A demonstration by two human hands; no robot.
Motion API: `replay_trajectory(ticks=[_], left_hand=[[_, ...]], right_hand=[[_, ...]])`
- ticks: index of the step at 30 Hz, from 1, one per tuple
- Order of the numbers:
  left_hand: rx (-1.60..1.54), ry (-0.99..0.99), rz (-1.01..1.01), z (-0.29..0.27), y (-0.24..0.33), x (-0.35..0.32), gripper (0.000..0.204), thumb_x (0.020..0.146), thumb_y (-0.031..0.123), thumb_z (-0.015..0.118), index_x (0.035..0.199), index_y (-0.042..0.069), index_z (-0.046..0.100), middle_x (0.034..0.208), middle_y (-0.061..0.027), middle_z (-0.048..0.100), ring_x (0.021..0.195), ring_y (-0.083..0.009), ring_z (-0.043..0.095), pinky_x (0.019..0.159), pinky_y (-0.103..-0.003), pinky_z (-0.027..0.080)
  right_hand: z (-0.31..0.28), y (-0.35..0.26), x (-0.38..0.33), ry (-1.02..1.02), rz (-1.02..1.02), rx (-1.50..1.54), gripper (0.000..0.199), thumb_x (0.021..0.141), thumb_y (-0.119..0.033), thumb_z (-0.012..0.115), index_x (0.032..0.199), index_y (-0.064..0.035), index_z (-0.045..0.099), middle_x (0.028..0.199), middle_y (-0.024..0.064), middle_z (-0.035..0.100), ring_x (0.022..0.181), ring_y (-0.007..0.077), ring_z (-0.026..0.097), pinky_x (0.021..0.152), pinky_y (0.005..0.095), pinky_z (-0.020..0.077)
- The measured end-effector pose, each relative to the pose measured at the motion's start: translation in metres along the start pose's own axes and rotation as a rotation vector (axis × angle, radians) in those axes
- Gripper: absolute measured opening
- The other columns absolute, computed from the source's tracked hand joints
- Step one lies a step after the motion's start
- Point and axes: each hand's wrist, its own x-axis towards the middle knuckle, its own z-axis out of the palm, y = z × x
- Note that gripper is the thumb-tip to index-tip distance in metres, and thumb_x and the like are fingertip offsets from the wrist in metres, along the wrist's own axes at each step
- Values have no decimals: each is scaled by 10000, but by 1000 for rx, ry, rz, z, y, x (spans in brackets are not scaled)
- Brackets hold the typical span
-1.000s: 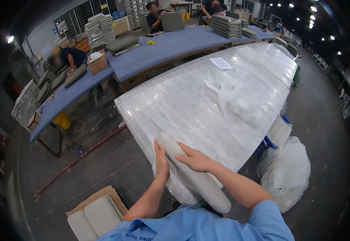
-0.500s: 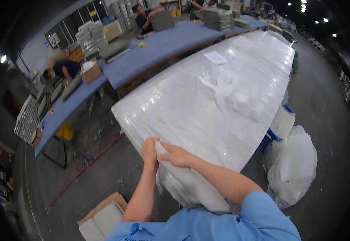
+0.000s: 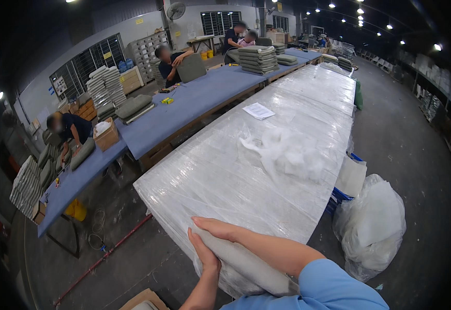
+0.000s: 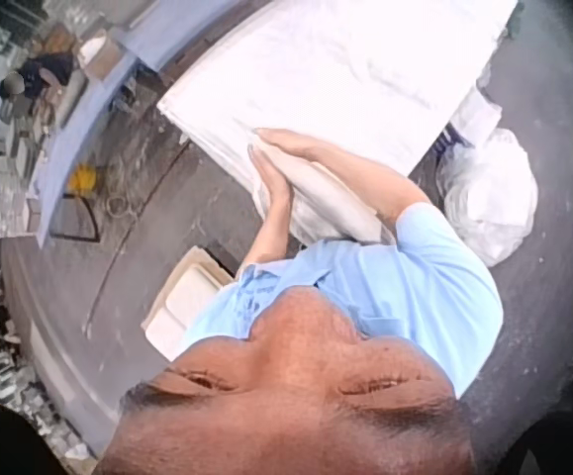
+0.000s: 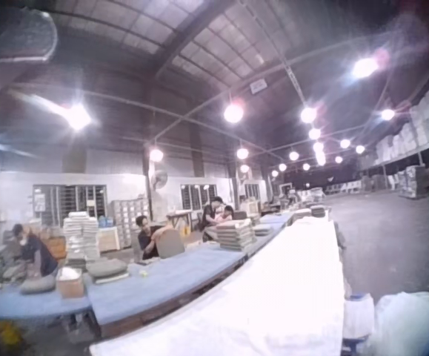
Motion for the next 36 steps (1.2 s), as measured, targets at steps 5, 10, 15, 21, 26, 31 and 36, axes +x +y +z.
replay_trajectory(ticks=[5, 10, 15, 21, 26, 31, 36], left_hand=[[-45, -27, -3, 3, 29, 2, 741, 1152, 444, 410, 1726, 102, 88, 1702, -239, 265, 1517, -372, 398, 1234, -454, 371], [-72, -218, 135, 40, 73, 13, 749, 1145, 413, 434, 1728, 79, 103, 1687, -239, 296, 1498, -353, 415, 1225, -442, 370], [-16, -498, 408, 55, 116, 8, 769, 1137, 473, 425, 1718, 57, 141, 1663, -202, 374, 1492, -316, 439, 1237, -426, 366], [-221, -433, -13, -5, 66, -36, 759, 1153, 527, 325, 1731, 70, 145, 1736, -152, 308, 1567, -312, 362, 1272, -467, 315], [-21, -383, -148, -39, 61, -97, 772, 1120, 576, 398, 1674, 46, 312, 1682, -151, 399, 1551, -311, 399, 1274, -449, 328], [-86, -481, -211, -29, 104, -116, 757, 1141, 578, 325, 1725, 107, 224, 1726, -137, 334, 1579, -300, 358, 1289, -445, 308], [73, -575, -176, -21, 115, -121, 780, 1146, 583, 278, 1754, 131, 94, 1772, -145, 231, 1600, -301, 311, 1305, -449, 278]], right_hand=[[19, -28, 19, 56, 83, 215, 718, 1175, -560, 305, 1605, -18, 496, 1708, 160, 404, 1582, 279, 348, 1308, 377, 237], [10, -70, 5, 210, -188, 299, 765, 1162, -602, 297, 1608, -9, 481, 1691, 161, 424, 1564, 273, 372, 1302, 385, 259], [21, -111, -43, 348, -577, 211, 772, 1169, -589, 256, 1661, -7, 375, 1697, 193, 404, 1585, 283, 351, 1306, 399, 251], [72, -68, -90, 474, -609, 483, 827, 1161, -598, 244, 1688, 38, 229, 1760, 192, 258, 1646, 314, 217, 1335, 421, 184], [103, -21, -132, 578, -424, 231, 726, 1184, -496, 283, 1662, 50, 302, 1724, 209, 320, 1626, 307, 255, 1327, 404, 174], [121, -4, -145, 689, -418, 160, 683, 1189, -449, 302, 1644, 60, 337, 1711, 222, 339, 1615, 314, 274, 1323, 401, 179], [121, -18, -155, 728, -339, 318, 664, 1184, -410, 317, 1647, 66, 319, 1720, 221, 318, 1613, 320, 270, 1320, 402, 189]])
